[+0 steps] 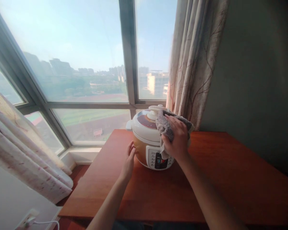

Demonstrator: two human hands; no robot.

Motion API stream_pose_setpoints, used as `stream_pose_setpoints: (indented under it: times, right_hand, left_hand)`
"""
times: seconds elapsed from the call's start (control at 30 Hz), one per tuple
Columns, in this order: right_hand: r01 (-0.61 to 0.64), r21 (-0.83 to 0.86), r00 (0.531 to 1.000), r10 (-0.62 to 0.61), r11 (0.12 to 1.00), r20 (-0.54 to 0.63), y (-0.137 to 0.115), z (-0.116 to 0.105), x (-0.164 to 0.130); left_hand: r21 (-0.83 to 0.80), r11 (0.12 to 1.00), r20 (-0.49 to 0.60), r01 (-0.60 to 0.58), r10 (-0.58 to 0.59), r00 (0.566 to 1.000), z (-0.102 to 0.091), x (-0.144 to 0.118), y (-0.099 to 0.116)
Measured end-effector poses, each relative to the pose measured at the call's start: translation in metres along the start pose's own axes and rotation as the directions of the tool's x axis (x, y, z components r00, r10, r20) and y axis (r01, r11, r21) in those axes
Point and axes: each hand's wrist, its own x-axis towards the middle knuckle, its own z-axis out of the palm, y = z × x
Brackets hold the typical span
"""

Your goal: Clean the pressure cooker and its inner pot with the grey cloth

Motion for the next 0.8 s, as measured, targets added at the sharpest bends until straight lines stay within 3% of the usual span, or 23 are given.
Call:
stream_pose_setpoints:
  times: [0.1,0.2,0.23,0.3,0.37,0.43,0.6,0.73,0.8]
  right_hand:
    - [0.138,-0.012,0.983,-0.135,0.99,0.127,-0.016,-0.003,-0.017]
    - [0.295,0.004,0.9,-0.279,0.956,0.335,-0.028,-0.002,-0.04]
    - [0.36,0.032,0.843,-0.339,0.933,0.418,-0.03,0.001,-0.049]
    - [0.482,0.153,0.684,-0.479,0.863,0.55,-0.028,0.01,-0.068]
    - [0.521,0.29,0.544,-0.574,0.803,0.612,-0.02,0.021,-0.089]
    - [0.472,0.347,0.517,-0.573,0.81,0.636,-0.011,0.028,-0.109]
    - [0.273,0.458,0.511,-0.531,0.846,0.676,-0.011,0.022,-0.14]
    - [-0.083,0.478,0.486,-0.383,0.875,0.785,-0.036,0.015,-0.148]
    - [-0.313,0.495,0.471,-0.32,0.811,0.822,-0.052,0.016,-0.145]
  left_hand:
    - [-0.015,1.0,-0.002,-0.001,0.001,1.0,0.001,-0.002,0.002]
    - [-0.015,0.999,-0.01,-0.035,0.035,0.999,0.003,-0.001,0.002]
    - [-0.016,0.999,-0.011,-0.049,0.048,0.999,0.002,-0.001,0.002]
    - [-0.024,0.998,-0.004,-0.057,0.057,0.998,-0.001,0.0,0.001]
    - [-0.048,0.999,0.01,-0.02,0.02,1.0,-0.007,0.002,0.002]
    - [-0.065,0.997,0.015,0.046,-0.045,0.999,-0.014,0.003,0.003]
    - [-0.093,0.989,-0.021,0.112,-0.114,0.993,-0.023,0.001,0.008]
    - [-0.165,0.977,-0.082,0.135,-0.149,0.985,-0.03,-0.009,0.022]
    - [-0.242,0.961,-0.108,0.133,-0.162,0.981,-0.04,-0.016,0.034]
